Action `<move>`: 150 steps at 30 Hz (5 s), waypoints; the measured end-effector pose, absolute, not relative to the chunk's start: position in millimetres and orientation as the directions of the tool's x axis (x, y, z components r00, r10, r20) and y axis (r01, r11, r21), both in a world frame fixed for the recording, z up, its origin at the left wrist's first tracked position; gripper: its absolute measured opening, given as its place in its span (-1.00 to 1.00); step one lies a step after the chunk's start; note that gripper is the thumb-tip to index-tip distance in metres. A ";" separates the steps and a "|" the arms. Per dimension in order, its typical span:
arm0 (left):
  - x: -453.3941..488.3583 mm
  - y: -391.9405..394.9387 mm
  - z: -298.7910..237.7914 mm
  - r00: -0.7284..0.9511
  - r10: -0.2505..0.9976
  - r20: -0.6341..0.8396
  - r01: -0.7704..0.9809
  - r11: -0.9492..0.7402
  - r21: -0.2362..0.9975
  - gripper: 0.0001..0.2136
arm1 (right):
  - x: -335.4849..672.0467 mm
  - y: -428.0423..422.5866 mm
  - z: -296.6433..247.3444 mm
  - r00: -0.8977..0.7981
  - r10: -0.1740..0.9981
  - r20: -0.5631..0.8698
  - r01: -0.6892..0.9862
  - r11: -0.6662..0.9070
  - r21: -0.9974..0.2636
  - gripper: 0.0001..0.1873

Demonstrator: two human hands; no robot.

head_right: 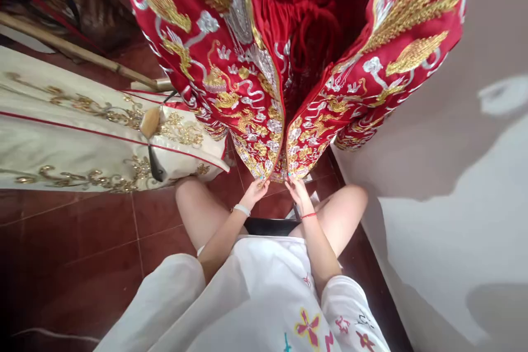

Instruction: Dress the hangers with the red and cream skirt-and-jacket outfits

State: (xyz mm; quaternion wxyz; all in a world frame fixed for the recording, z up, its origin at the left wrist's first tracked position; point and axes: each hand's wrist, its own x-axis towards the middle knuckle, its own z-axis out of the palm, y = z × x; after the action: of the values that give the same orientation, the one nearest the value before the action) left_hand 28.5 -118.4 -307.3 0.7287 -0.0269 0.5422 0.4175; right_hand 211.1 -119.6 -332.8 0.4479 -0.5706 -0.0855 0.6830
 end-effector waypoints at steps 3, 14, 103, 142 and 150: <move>27.1 -135.4 -293.3 0.153 0.572 -0.806 -0.620 0.691 0.372 -0.78 | 209.6 -144.2 -314.7 0.007 0.713 -0.701 -0.531 -0.592 -0.607 -0.66; 22.3 -168.0 -256.6 0.237 0.727 -0.644 -0.600 0.631 0.491 -0.38 | 191.2 -184.7 -276.3 -0.189 0.772 -0.607 -0.617 -0.574 -0.538 -0.67; 40.7 -184.6 -251.1 -0.098 0.862 -0.497 -0.444 0.409 0.797 -0.59 | 150.1 -183.9 -274.0 -0.029 0.809 -0.587 -0.686 -0.444 -0.577 -0.64; 39.9 -178.5 -259.8 0.056 0.807 -0.588 -0.586 0.503 0.635 -0.65 | 179.6 -182.2 -222.2 -0.076 0.956 -0.285 0.147 -0.272 -0.951 -0.73; 40.1 -178.6 -260.4 0.053 0.785 -0.617 -0.565 0.533 0.630 -0.61 | 179.4 -177.7 -234.1 -0.059 0.902 -0.427 -0.017 -0.428 -0.903 -0.61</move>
State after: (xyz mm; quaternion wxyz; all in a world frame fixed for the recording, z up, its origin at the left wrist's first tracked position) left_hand 40.1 -178.6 -260.4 0.7173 0.1096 0.5021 0.4705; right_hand 179.4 -177.7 -234.1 0.3721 -0.5764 -0.3839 0.6180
